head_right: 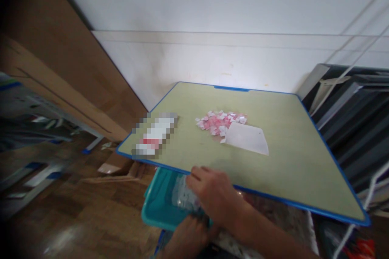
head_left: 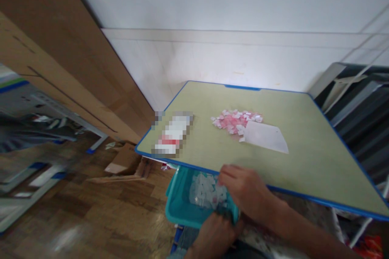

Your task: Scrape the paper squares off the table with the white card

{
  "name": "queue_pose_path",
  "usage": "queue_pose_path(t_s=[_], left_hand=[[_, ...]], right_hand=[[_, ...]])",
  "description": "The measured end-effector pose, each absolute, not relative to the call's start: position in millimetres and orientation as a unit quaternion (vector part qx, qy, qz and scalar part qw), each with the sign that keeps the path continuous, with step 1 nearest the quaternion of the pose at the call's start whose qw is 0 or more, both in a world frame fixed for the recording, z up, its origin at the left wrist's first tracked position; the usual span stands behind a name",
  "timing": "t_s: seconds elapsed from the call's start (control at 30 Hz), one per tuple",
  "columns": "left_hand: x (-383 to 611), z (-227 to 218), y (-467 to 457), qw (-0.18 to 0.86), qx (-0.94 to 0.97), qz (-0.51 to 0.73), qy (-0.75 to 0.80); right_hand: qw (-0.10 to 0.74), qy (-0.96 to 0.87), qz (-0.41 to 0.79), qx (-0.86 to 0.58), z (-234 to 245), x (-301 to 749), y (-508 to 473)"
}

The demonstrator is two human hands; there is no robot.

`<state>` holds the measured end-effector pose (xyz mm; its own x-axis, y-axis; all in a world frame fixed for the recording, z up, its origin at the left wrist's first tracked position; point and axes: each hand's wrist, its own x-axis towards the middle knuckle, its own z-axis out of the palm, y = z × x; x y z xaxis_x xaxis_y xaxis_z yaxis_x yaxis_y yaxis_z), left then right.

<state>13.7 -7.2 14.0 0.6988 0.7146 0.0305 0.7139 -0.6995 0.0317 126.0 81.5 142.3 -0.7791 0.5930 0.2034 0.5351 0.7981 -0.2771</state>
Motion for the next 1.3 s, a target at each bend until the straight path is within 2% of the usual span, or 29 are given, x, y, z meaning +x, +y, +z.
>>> queue_pose_path(t_s=[0.07,0.13,0.17,0.23,0.27,0.43,0.67,1.1,1.2,1.3], left_hand=[[12.0,21.0,-7.6,0.025,0.925,0.005,0.38],[11.2,25.0,-7.6,0.038,0.925,-0.011,0.378],[11.1,25.5,-7.7,0.04,0.924,-0.015,0.381],[11.2,23.8,-8.2,0.04,0.922,-0.019,0.385],[11.4,22.2,-8.6,0.038,0.921,-0.019,0.386],[11.6,17.4,-10.3,0.044,0.921,-0.01,0.387],[11.4,19.0,-9.0,0.05,0.92,-0.008,0.389],[10.3,18.5,-10.0,0.062,0.918,0.016,0.391],[9.8,18.0,-10.1,0.061,0.921,0.026,0.384],[9.6,17.2,-10.1,0.061,0.921,0.022,0.383]], right_hand=[[0.269,-0.885,0.077,-0.372,160.8,141.1,103.8],[0.331,-0.845,0.058,-0.416,171.2,154.3,130.9],[0.313,-0.837,0.047,-0.446,172.9,159.7,144.5],[0.21,-0.83,0.01,-0.517,169.9,167.6,168.4],[0.188,-0.829,0.005,-0.527,166.2,170.1,177.6],[0.133,-0.809,-0.019,-0.572,148.3,172.7,194.3],[0.079,-0.812,-0.033,-0.577,149.9,169.2,191.0],[0.087,-0.81,-0.054,-0.577,153.9,161.9,189.6],[0.123,-0.85,-0.033,-0.511,159.4,152.8,175.4],[0.173,-0.917,0.01,-0.359,160.4,136.4,148.0]])
